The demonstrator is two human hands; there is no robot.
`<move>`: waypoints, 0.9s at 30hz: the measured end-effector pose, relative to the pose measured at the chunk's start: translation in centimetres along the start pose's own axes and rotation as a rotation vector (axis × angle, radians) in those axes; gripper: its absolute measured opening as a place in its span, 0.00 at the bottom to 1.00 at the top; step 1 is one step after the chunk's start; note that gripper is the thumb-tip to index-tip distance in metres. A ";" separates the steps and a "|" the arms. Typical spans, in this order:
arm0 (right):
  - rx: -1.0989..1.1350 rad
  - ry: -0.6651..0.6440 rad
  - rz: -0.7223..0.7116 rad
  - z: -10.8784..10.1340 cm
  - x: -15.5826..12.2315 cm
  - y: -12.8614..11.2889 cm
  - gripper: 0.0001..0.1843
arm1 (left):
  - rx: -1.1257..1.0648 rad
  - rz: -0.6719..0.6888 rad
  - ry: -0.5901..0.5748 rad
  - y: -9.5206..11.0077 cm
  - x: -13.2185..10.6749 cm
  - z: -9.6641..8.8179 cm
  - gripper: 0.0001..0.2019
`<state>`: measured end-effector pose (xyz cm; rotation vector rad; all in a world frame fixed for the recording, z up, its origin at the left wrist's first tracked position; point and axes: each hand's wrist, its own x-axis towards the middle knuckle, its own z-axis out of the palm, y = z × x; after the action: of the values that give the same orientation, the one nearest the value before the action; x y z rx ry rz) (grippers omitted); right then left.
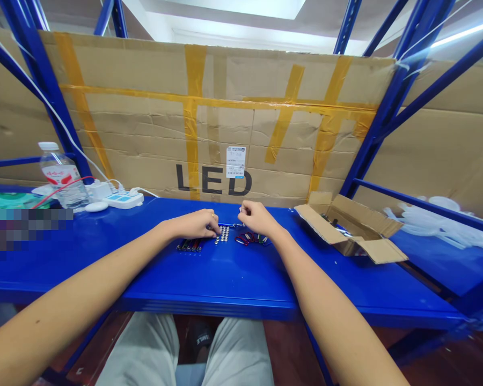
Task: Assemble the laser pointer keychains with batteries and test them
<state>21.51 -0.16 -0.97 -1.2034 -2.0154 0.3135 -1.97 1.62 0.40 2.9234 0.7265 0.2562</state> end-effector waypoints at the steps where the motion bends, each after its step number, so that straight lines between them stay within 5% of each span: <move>1: 0.000 -0.001 0.001 0.0 0.0 0.0 0.09 | 0.001 0.008 -0.004 0.1 0.0 0.0 0.08; 18: 0.073 -0.029 0.027 0.1 -0.1 -0.5 0.08 | 0.080 -0.054 -0.051 0.9 0.3 0.2 0.04; 27: 0.319 -0.176 0.002 0.5 -0.3 -1.4 0.15 | 0.020 -0.056 0.509 0.9 0.7 0.2 0.10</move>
<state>20.33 -1.02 -0.73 -1.0054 -2.0160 0.7346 -0.95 1.15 0.46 2.8669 0.8683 1.0150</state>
